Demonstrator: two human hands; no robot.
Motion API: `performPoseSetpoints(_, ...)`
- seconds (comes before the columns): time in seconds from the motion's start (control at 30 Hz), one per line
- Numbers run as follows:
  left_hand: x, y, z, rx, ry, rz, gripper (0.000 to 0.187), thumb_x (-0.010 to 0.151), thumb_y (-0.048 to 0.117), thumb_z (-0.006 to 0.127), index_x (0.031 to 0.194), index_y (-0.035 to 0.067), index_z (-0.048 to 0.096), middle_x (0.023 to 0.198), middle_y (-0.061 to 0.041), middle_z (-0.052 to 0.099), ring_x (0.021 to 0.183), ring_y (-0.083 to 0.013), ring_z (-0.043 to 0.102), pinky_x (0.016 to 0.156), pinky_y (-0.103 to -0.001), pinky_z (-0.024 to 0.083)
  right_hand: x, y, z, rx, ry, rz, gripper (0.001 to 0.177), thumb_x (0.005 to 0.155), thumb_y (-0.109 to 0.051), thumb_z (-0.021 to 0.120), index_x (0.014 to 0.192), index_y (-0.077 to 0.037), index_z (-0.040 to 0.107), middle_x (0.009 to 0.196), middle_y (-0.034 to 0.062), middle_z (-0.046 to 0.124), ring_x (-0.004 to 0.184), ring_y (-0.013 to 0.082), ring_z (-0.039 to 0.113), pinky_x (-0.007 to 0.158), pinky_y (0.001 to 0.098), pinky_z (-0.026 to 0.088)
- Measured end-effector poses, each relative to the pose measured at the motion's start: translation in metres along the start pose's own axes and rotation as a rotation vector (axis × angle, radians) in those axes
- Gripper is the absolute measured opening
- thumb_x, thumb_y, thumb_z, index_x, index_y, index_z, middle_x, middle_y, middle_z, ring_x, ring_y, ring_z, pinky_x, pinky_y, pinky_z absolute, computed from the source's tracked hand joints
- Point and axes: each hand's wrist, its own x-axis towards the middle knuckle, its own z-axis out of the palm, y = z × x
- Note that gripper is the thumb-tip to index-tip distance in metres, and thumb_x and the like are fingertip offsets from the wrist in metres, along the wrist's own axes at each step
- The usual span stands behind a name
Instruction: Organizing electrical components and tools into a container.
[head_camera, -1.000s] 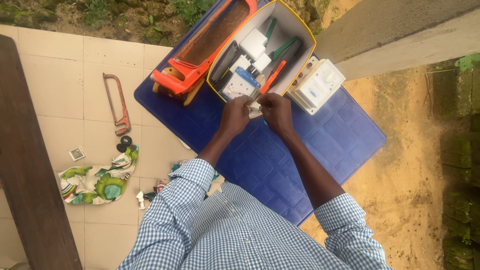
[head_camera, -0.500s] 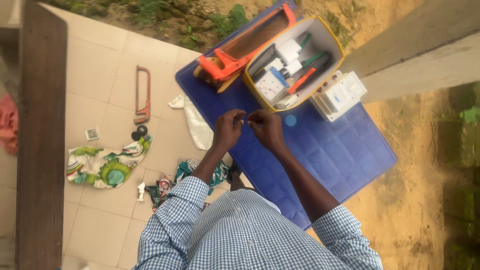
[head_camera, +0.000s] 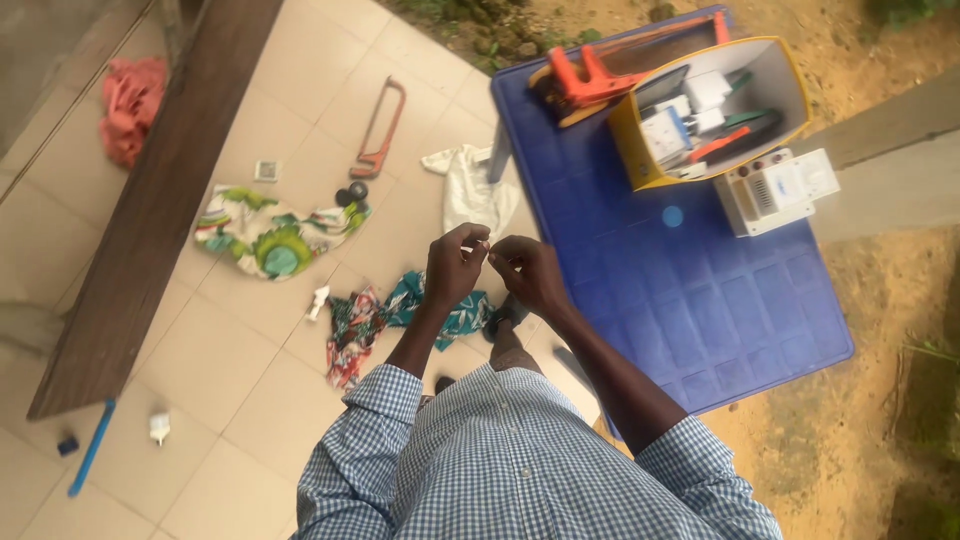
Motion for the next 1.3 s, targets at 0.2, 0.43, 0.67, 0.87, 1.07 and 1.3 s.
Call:
performPoseSetpoints(0.2,-0.086,-0.033,-0.042,-0.012,0.124,-0.033,0.018,0.093,0.01,0.068,0.109,0.003,0.073,0.103,-0.012,0.078,0.092,-0.0226,0.078,0.073,-0.034,0.061,-0.051,-0.037,0.06,-0.008,-0.122,-0.011,0.016,0.092,-0.01,0.073,0.101,0.003,0.075,0.088,0.013,0.077,0.078,0.0185,0.076,0.073,0.0308,0.062)
performPoseSetpoints(0.43,-0.151,-0.038,-0.087,0.008,0.31,-0.074,0.018,0.093,0.011,0.069,0.108,0.003,0.072,0.1,-0.012,0.079,0.089,-0.0219,0.078,0.077,-0.033,0.061,-0.068,-0.054,0.101,-0.017,-0.261,-0.181,0.01,0.092,-0.005,0.073,0.097,0.003,0.073,0.089,0.0126,0.077,0.077,0.0192,0.076,0.071,0.03,0.063)
performPoseSetpoints(0.67,-0.189,-0.038,-0.1,-0.016,0.536,-0.162,0.018,0.094,0.011,0.068,0.11,0.004,0.073,0.099,-0.01,0.079,0.09,-0.0186,0.078,0.077,-0.031,0.062,-0.069,-0.065,0.121,-0.012,-0.475,-0.305,0.007,0.09,0.001,0.07,0.096,0.002,0.072,0.088,0.0117,0.077,0.076,0.0183,0.076,0.068,0.03,0.062)
performPoseSetpoints(0.87,-0.242,-0.041,-0.088,-0.05,0.724,-0.211,0.018,0.093,0.011,0.069,0.109,0.003,0.073,0.1,-0.011,0.078,0.089,-0.019,0.077,0.074,-0.032,0.062,-0.088,-0.072,0.138,-0.063,-0.656,-0.357,0.01,0.089,0.0,0.07,0.099,0.001,0.073,0.09,0.0132,0.077,0.076,0.0188,0.076,0.067,0.0307,0.061)
performPoseSetpoints(1.07,-0.302,-0.049,-0.102,-0.033,0.887,-0.271,0.016,0.094,0.008,0.066,0.108,0.003,0.072,0.099,-0.009,0.078,0.091,-0.0182,0.077,0.072,-0.031,0.062,-0.121,-0.106,0.173,-0.12,-0.793,-0.482,0.011,0.089,-0.004,0.073,0.099,0.001,0.073,0.092,0.015,0.077,0.077,0.0215,0.075,0.07,0.0319,0.06)
performPoseSetpoints(1.3,-0.383,-0.048,-0.148,-0.071,1.056,-0.276,0.015,0.094,0.006,0.065,0.107,0.002,0.071,0.094,-0.007,0.076,0.089,-0.0168,0.077,0.071,-0.03,0.063,-0.169,-0.125,0.243,-0.065,-0.937,-0.521,0.013,0.092,-0.004,0.07,0.103,0.003,0.072,0.089,0.0123,0.076,0.076,0.0164,0.074,0.071,0.029,0.06)
